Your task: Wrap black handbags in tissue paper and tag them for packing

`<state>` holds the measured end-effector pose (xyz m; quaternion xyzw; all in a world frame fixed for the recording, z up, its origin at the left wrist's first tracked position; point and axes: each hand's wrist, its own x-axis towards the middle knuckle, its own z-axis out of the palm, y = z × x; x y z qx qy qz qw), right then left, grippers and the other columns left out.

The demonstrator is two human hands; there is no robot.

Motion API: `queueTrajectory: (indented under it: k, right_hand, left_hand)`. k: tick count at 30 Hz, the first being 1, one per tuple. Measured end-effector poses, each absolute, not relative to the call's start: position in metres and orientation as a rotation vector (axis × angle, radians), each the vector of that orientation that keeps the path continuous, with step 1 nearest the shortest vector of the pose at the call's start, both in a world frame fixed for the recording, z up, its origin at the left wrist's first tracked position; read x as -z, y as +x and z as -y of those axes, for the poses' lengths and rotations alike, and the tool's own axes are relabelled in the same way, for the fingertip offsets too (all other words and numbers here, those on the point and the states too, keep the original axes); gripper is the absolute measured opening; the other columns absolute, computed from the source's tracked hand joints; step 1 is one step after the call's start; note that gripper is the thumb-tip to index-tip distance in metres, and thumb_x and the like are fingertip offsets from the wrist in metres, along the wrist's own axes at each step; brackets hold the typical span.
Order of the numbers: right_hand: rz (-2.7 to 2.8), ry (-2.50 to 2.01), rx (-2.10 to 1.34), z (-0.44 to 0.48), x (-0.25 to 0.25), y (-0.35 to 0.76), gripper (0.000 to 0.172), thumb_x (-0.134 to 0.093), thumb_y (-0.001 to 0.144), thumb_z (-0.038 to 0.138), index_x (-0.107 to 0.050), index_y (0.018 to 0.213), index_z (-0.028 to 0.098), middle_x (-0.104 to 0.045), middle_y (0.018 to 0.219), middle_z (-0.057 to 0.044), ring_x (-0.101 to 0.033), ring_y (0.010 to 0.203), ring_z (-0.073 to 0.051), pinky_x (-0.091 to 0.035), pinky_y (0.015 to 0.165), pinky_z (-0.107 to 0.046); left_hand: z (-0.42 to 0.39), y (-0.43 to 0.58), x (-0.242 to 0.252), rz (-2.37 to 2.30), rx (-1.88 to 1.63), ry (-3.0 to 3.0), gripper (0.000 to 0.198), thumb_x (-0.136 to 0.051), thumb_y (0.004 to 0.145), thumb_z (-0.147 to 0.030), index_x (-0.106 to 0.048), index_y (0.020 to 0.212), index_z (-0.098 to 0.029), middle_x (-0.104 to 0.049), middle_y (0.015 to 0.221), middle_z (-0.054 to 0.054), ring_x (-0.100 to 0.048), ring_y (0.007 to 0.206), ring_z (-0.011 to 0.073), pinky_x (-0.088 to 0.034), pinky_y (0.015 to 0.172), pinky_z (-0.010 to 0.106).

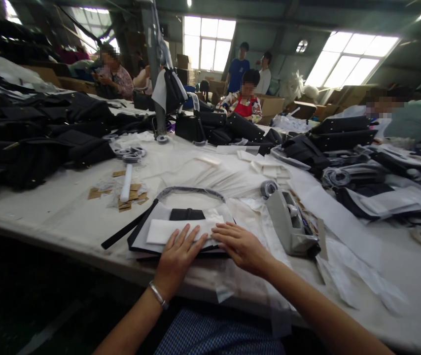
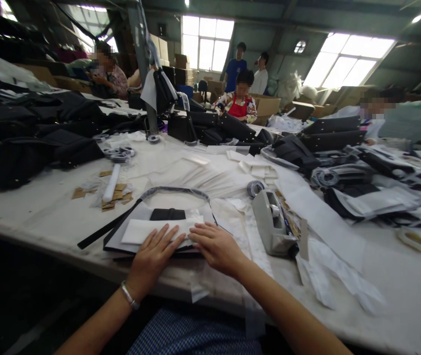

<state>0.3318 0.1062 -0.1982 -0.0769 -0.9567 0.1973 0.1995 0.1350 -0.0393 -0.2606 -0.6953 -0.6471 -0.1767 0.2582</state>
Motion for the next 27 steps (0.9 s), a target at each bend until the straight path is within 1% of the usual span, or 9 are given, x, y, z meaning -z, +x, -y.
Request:
queueTrajectory:
  k: [4, 8, 11, 15, 17, 19, 22, 24, 27]
  right_hand:
    - [2.548, -0.113, -0.332, -0.103, 0.228, 0.335, 0.037, -0.052, 0.099, 0.021, -0.057, 0.136, 0.025, -0.064, 0.134, -0.006, -0.056, 0.129, -0.021, -0.044, 0.112, -0.044]
    - [2.452, -0.105, -0.287, -0.106, 0.247, 0.336, 0.037, -0.054, 0.099, 0.021, -0.057, 0.136, 0.024, -0.068, 0.128, -0.006, -0.059, 0.124, -0.021, -0.047, 0.109, -0.044]
    - [2.438, -0.100, -0.305, -0.107, 0.250, 0.336, 0.036, -0.052, 0.100, 0.019, -0.058, 0.135, 0.024, -0.069, 0.126, -0.006, -0.062, 0.121, -0.020, -0.049, 0.108, -0.043]
    - [2.427, -0.087, -0.318, -0.107, 0.251, 0.337, 0.036, -0.047, 0.101, 0.018, -0.057, 0.135, 0.025, -0.069, 0.125, -0.006, -0.062, 0.120, -0.021, -0.050, 0.105, -0.043]
    - [2.411, -0.104, -0.316, -0.105, 0.254, 0.337, 0.037, -0.048, 0.101, 0.019, -0.056, 0.136, 0.025, -0.069, 0.123, -0.007, -0.061, 0.119, -0.022, -0.050, 0.104, -0.044]
    - [2.362, -0.117, -0.302, -0.102, 0.259, 0.336, 0.037, -0.049, 0.100, 0.019, -0.057, 0.136, 0.026, -0.069, 0.120, -0.008, -0.062, 0.116, -0.022, -0.051, 0.102, -0.044]
    - [2.272, -0.139, -0.282, -0.097, 0.264, 0.334, 0.035, -0.053, 0.098, 0.017, -0.060, 0.132, 0.027, -0.070, 0.113, -0.008, -0.063, 0.112, -0.022, -0.053, 0.098, -0.044]
    - [2.243, -0.162, -0.277, -0.094, 0.266, 0.332, 0.034, -0.055, 0.097, 0.016, -0.063, 0.128, 0.026, -0.070, 0.109, -0.008, -0.063, 0.110, -0.022, -0.054, 0.098, -0.044]
    - [2.237, -0.154, -0.266, -0.088, 0.265, 0.336, 0.034, -0.053, 0.097, 0.012, -0.063, 0.127, 0.025, -0.070, 0.111, -0.008, -0.063, 0.112, -0.022, -0.053, 0.101, -0.046]
  left_hand:
    - [0.038, 0.138, 0.261, 1.789, 0.478, -1.876, 0.046, -0.041, 0.100, -0.016, -0.048, 0.143, -0.029, -0.048, 0.151, 0.001, -0.047, 0.137, 0.0270, -0.043, 0.110, 0.048]
    - [0.038, 0.144, 0.255, 1.845, 0.434, -1.892, 0.046, -0.041, 0.098, -0.014, -0.051, 0.141, -0.026, -0.050, 0.149, 0.003, -0.047, 0.137, 0.0284, -0.043, 0.111, 0.052]
    - [0.033, 0.148, 0.247, 1.831, 0.334, -1.943, 0.043, -0.041, 0.096, -0.011, -0.054, 0.137, -0.018, -0.055, 0.145, 0.010, -0.050, 0.135, 0.0307, -0.044, 0.111, 0.052]
    - [0.026, 0.148, 0.241, 1.765, 0.233, -2.041, 0.040, -0.042, 0.093, -0.007, -0.057, 0.130, -0.006, -0.057, 0.139, 0.021, -0.053, 0.132, 0.0301, -0.044, 0.111, 0.045]
    - [0.027, 0.148, 0.239, 1.775, 0.274, -2.089, 0.046, -0.042, 0.092, -0.006, -0.053, 0.136, -0.009, -0.054, 0.144, 0.019, -0.050, 0.134, 0.0287, -0.042, 0.113, 0.044]
    - [0.031, 0.150, 0.235, 1.828, 0.345, -2.153, 0.058, -0.045, 0.091, -0.008, -0.042, 0.147, -0.019, -0.044, 0.153, 0.012, -0.043, 0.140, 0.0290, -0.038, 0.116, 0.048]
    - [0.037, 0.158, 0.231, 1.919, 0.450, -2.238, 0.070, -0.054, 0.091, -0.027, -0.026, 0.155, -0.026, -0.032, 0.160, 0.005, -0.034, 0.145, 0.0318, -0.028, 0.119, 0.058]
    - [0.037, 0.163, 0.233, 1.915, 0.521, -2.220, 0.070, -0.056, 0.092, -0.038, -0.027, 0.154, -0.026, -0.037, 0.157, 0.004, -0.037, 0.143, 0.0316, -0.025, 0.120, 0.058]
    - [0.033, 0.167, 0.246, 1.828, 0.620, -2.091, 0.056, -0.052, 0.096, -0.034, -0.037, 0.150, -0.027, -0.051, 0.147, 0.002, -0.046, 0.138, 0.0268, -0.026, 0.120, 0.053]
